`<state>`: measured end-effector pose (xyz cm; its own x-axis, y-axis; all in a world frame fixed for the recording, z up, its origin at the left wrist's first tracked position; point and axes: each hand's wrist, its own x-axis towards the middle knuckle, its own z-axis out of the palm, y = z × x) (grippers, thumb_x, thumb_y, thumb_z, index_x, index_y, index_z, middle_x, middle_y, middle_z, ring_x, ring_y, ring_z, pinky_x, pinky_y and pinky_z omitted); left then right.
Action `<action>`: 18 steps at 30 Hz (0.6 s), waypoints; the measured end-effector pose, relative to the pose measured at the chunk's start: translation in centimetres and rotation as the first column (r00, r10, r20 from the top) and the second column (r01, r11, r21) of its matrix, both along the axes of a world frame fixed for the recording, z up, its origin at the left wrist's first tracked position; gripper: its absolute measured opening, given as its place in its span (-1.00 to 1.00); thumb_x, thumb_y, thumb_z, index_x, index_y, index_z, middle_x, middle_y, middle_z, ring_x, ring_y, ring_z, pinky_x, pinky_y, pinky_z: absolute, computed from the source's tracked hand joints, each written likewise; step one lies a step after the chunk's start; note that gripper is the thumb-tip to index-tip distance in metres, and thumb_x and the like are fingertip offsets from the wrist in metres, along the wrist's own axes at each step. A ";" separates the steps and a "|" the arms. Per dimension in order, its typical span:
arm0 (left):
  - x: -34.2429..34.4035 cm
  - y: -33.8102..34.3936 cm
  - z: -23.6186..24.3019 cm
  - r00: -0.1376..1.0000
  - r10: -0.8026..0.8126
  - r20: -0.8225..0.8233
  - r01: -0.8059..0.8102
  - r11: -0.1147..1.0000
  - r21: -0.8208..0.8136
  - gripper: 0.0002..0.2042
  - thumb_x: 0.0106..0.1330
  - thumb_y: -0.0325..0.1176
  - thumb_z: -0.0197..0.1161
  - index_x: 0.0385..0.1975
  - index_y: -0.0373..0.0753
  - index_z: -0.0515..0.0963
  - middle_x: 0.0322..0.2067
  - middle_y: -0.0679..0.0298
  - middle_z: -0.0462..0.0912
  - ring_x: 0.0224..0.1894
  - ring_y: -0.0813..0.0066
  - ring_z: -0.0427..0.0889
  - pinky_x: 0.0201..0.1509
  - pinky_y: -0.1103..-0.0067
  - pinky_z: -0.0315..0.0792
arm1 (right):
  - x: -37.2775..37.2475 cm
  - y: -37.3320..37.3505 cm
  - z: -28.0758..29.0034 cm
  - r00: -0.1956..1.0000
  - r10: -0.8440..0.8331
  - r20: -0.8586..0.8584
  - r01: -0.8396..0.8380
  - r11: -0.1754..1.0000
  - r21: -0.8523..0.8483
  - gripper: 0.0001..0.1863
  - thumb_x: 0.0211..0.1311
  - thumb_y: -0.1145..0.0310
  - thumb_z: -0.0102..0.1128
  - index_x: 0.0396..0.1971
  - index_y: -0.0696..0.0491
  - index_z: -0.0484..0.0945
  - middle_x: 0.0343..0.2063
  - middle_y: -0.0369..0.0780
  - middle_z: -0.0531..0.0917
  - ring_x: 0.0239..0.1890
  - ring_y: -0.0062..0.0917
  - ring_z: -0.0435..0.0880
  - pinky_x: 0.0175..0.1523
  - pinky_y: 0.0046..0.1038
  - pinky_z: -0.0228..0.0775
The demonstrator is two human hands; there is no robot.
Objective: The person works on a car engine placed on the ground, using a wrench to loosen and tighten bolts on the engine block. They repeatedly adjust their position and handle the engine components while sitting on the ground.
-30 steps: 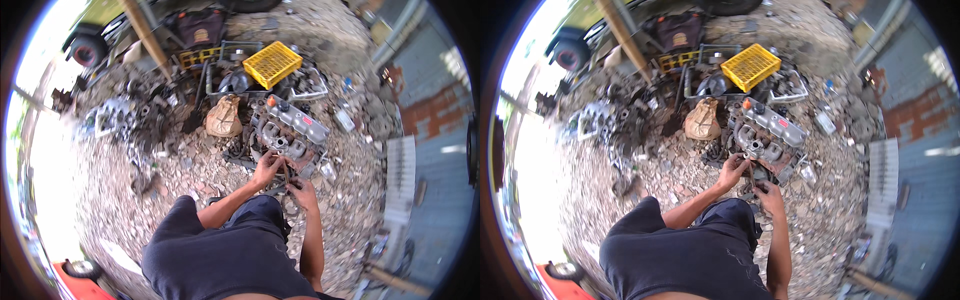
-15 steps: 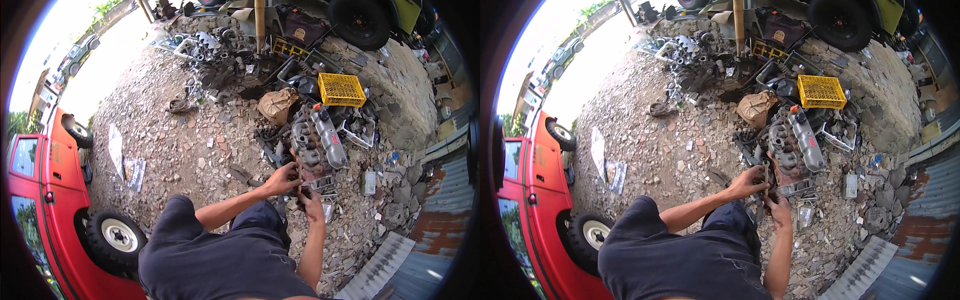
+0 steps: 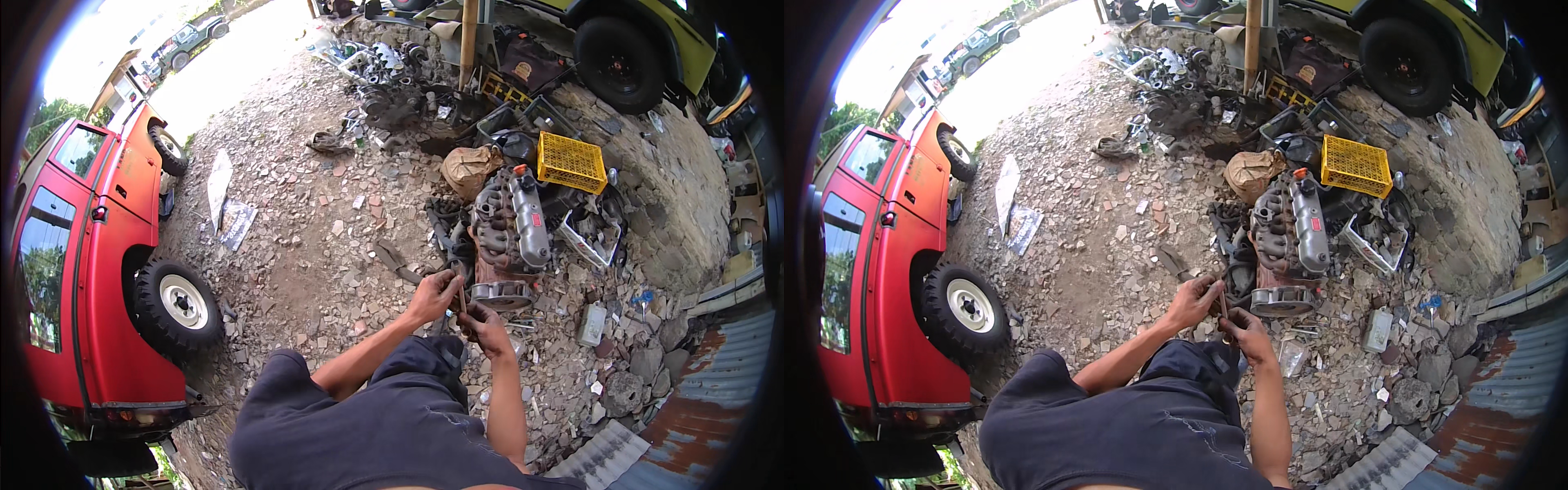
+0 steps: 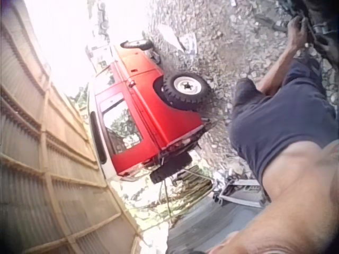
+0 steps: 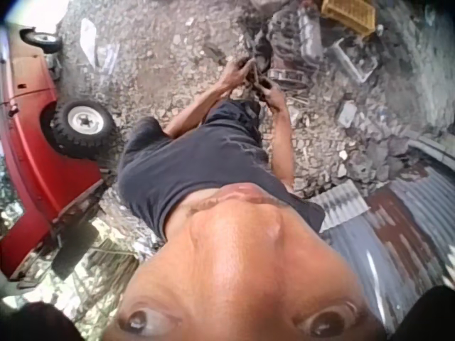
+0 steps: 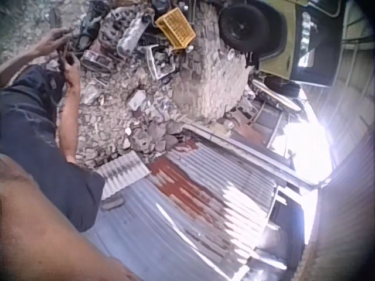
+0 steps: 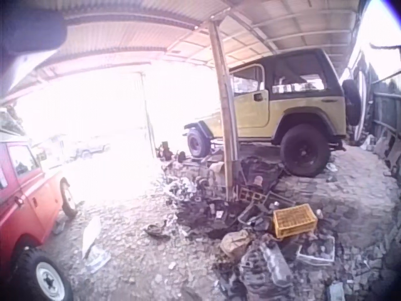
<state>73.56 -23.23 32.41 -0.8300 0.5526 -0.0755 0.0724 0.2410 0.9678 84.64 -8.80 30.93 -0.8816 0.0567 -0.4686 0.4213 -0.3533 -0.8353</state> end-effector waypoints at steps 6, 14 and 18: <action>1.2 11.7 -5.0 0.996 -0.017 -0.083 0.019 1.000 0.023 -0.59 0.48 -0.13 0.06 -0.49 -0.39 0.48 -0.71 0.34 0.38 -0.58 0.68 0.25 -0.54 0.51 0.21 | 3.2 9.8 -3.5 0.991 -0.118 0.059 0.121 0.992 -0.041 -0.82 0.22 0.39 0.31 -0.23 0.09 0.57 -0.47 -0.38 0.58 -0.55 -0.74 0.43 -0.48 -0.65 0.20; 8.5 24.9 -2.4 0.903 -0.418 -0.096 0.428 0.894 0.134 -0.74 0.34 -0.26 0.22 -0.17 -0.36 0.52 -0.29 -0.04 0.68 -0.19 0.03 0.68 -0.16 0.30 0.50 | 12.4 20.9 -4.1 0.908 -0.419 0.020 0.418 0.908 0.022 -0.83 0.24 0.37 0.30 -0.23 0.10 0.56 -0.50 -0.38 0.53 -0.57 -0.73 0.41 -0.50 -0.63 0.17; 9.1 26.1 -4.8 0.887 -0.443 -0.130 0.445 0.895 -0.010 -0.73 0.35 -0.24 0.21 -0.16 -0.35 0.54 -0.33 -0.01 0.68 -0.31 0.12 0.69 -0.22 0.33 0.51 | 11.5 23.3 -4.5 0.952 -0.293 0.087 0.287 0.955 0.068 -0.71 0.27 0.34 0.26 -0.06 0.11 0.56 -0.37 -0.35 0.60 -0.45 -0.68 0.50 -0.38 -0.61 0.31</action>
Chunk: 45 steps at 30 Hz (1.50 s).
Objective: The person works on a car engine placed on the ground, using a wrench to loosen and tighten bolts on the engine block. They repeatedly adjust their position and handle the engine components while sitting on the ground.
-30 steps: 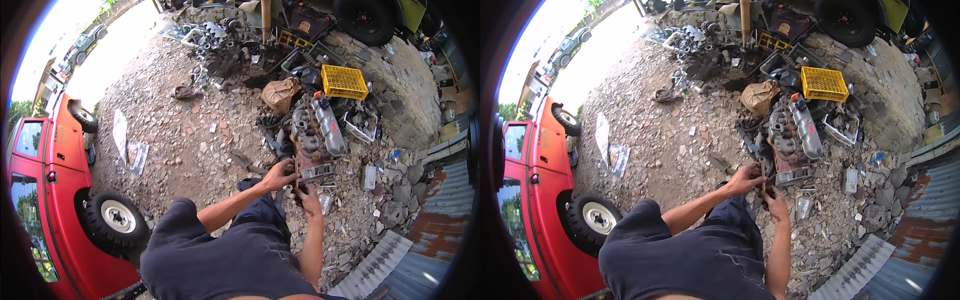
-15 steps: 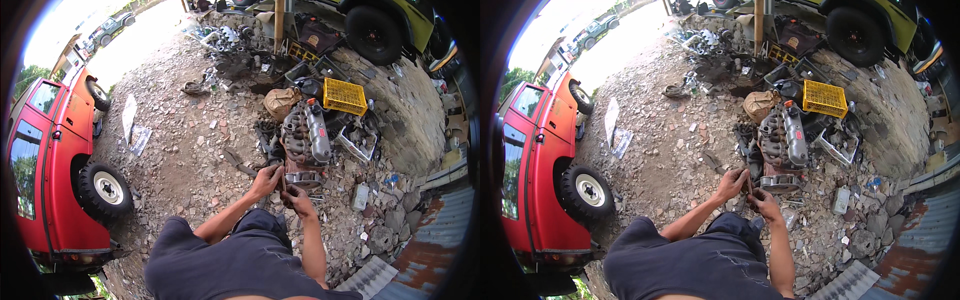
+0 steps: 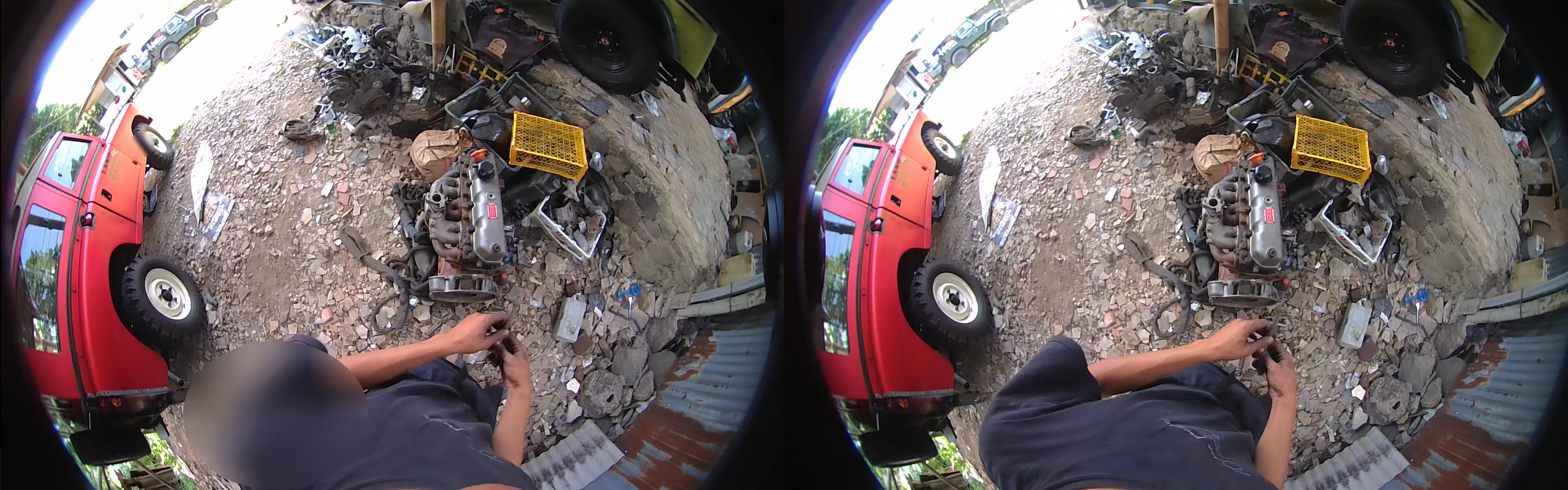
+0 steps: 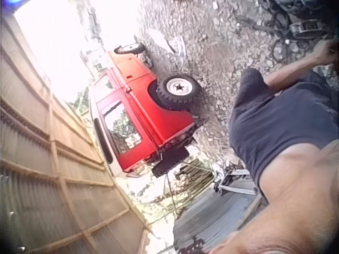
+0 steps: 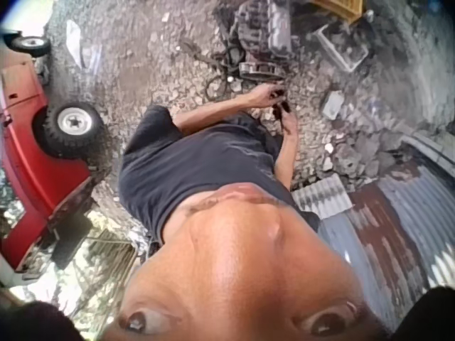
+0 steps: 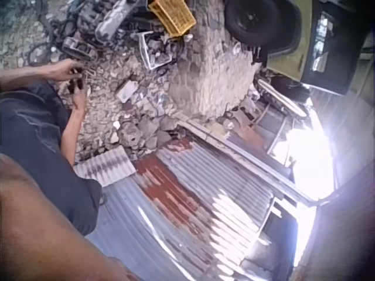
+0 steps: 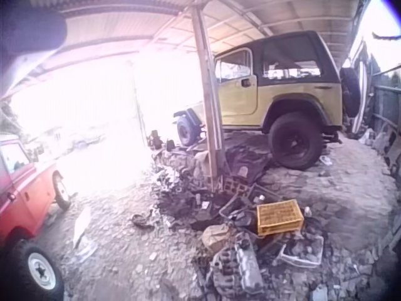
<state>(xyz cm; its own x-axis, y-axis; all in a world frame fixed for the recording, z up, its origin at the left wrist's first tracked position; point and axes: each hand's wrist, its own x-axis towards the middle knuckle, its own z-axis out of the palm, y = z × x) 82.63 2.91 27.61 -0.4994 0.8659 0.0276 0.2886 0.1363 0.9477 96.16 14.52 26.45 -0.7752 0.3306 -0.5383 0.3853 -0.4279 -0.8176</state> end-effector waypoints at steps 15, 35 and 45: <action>10.8 5.8 -9.0 0.215 0.876 0.433 -0.831 0.397 -0.390 -0.64 0.49 -0.06 0.01 -0.40 -0.23 0.50 -0.64 0.35 0.51 -0.69 0.65 0.45 -0.63 0.68 0.33 | 4.0 15.6 -11.2 0.653 0.733 0.189 -0.737 0.673 -0.060 -0.62 0.34 0.09 0.15 -0.05 0.08 0.58 -0.31 -0.31 0.67 -0.29 -0.65 0.60 -0.29 -0.54 0.46; 20.2 17.2 -66.0 0.432 0.831 0.351 -0.140 0.446 -0.884 -0.53 0.33 0.10 0.17 -0.49 -0.26 0.48 -0.65 0.33 0.46 -0.69 0.53 0.40 -0.60 0.53 0.26 | 15.8 24.0 -68.6 0.551 0.418 0.722 -0.623 0.782 0.022 -0.61 0.28 0.08 0.08 -0.10 0.05 0.63 -0.24 -0.07 0.70 -0.13 -0.22 0.68 -0.06 -0.27 0.52; 11.9 21.7 -84.6 0.027 0.949 0.315 -0.303 0.309 -0.902 -0.63 0.40 -0.03 0.10 -0.33 -0.29 0.49 -0.52 0.30 0.47 -0.70 0.59 0.23 -0.68 0.60 0.15 | 1.4 31.1 -82.1 0.574 0.228 0.786 -0.799 0.364 0.478 -0.56 0.11 0.28 0.11 0.05 -0.03 0.55 -0.01 -0.01 0.62 0.09 -0.15 0.58 0.13 -0.16 0.47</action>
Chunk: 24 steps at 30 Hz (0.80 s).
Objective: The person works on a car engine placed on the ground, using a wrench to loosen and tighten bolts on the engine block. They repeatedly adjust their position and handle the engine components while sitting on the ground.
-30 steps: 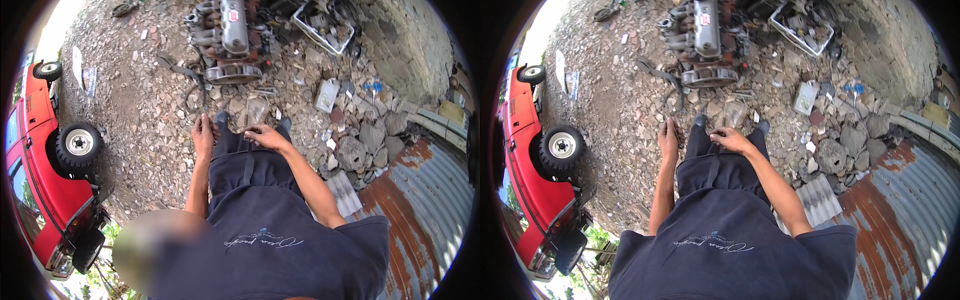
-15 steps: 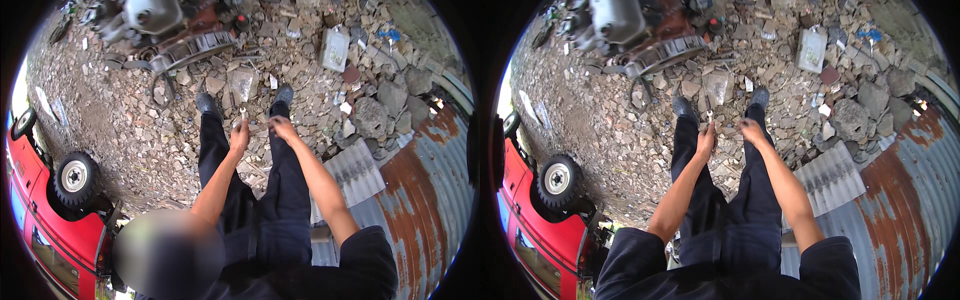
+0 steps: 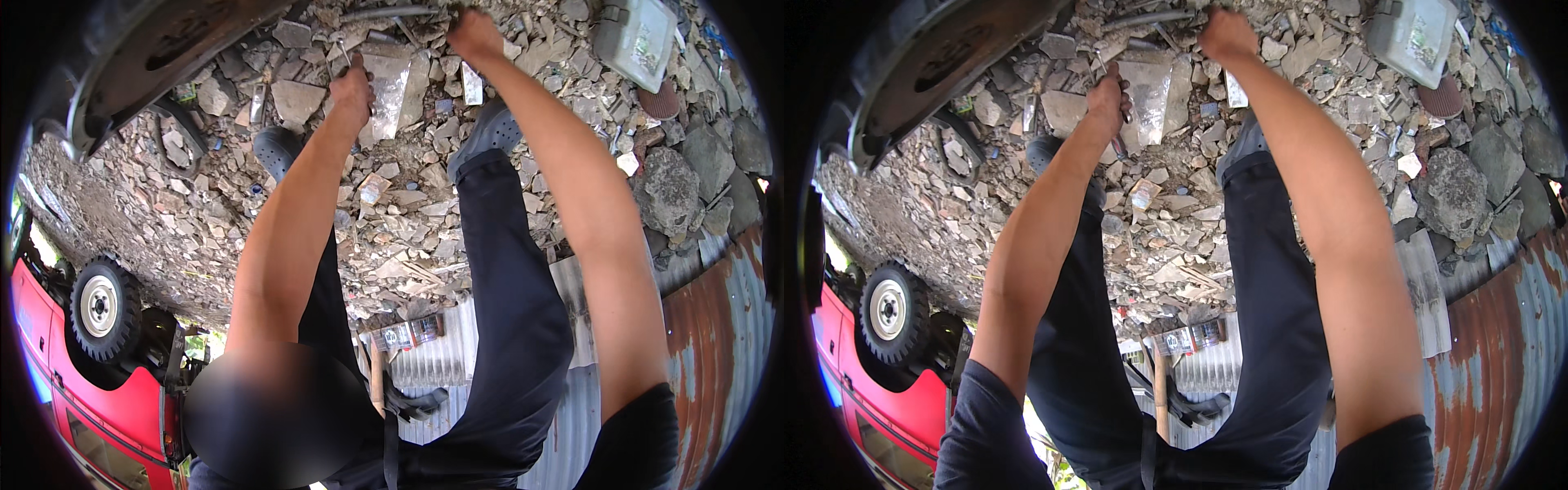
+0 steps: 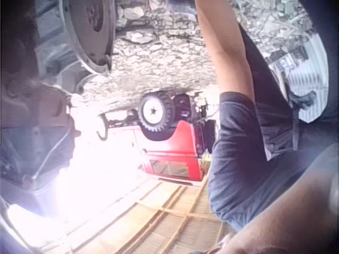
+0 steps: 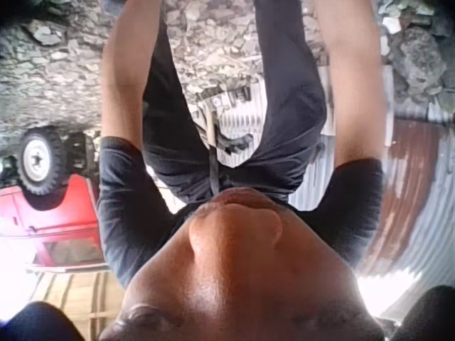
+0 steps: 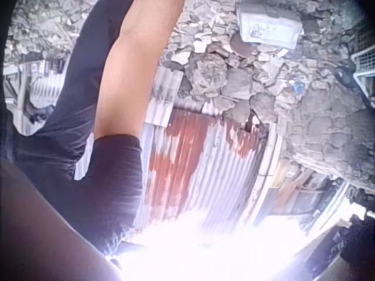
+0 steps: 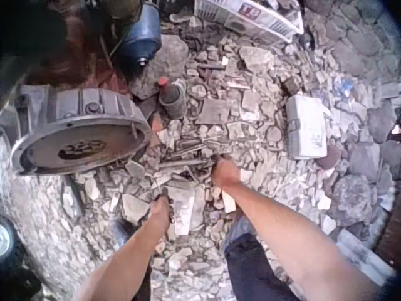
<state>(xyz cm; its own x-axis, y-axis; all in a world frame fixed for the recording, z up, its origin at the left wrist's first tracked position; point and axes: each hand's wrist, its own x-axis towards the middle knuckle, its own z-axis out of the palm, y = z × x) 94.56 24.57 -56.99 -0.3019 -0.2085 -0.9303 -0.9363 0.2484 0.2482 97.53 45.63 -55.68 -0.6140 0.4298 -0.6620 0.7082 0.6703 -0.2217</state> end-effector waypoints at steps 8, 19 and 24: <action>3.5 0.9 -1.7 1.000 -0.004 0.031 0.003 0.998 0.058 -0.63 0.47 -0.05 -0.07 -0.23 -0.24 0.53 -0.49 0.27 0.55 -0.69 0.59 0.24 -0.68 0.60 0.15 | 1.1 -1.6 -4.5 0.997 -0.075 0.024 0.076 0.995 -0.068 -0.66 0.13 0.25 0.09 -0.10 0.00 0.60 -0.11 0.00 0.64 -0.03 -0.11 0.62 0.02 -0.14 0.48; 9.3 -1.8 0.6 0.988 -0.152 0.028 0.151 0.987 0.045 -0.61 0.43 -0.06 0.01 -0.26 -0.32 0.56 -0.54 0.21 0.59 -0.60 0.55 0.40 -0.51 0.53 0.27 | 5.7 -6.7 -9.7 0.870 -0.482 0.100 0.492 0.853 -0.173 -0.56 0.07 0.03 0.35 -0.13 -0.01 0.65 -0.22 -0.02 0.70 -0.08 -0.16 0.67 0.02 -0.26 0.52; 10.2 -3.4 5.9 0.956 -0.272 -0.110 0.275 0.961 0.012 -0.63 0.44 -0.05 -0.01 -0.32 -0.27 0.52 -0.55 0.33 0.49 -0.65 0.58 0.32 -0.61 0.57 0.20 | 5.8 -8.0 -2.4 0.554 -0.800 0.229 0.747 0.356 -0.561 -0.78 0.28 0.34 0.23 -0.23 0.19 0.56 -0.47 -0.18 0.68 -0.53 -0.50 0.65 -0.50 -0.46 0.48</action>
<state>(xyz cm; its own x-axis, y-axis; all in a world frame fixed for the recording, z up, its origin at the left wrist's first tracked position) 104.79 21.18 -51.11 -0.4411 -0.0799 -0.8939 -0.8015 0.4833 0.3523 103.28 37.67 -58.12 -0.2618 0.3257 -0.9085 0.8118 -0.4348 -0.3898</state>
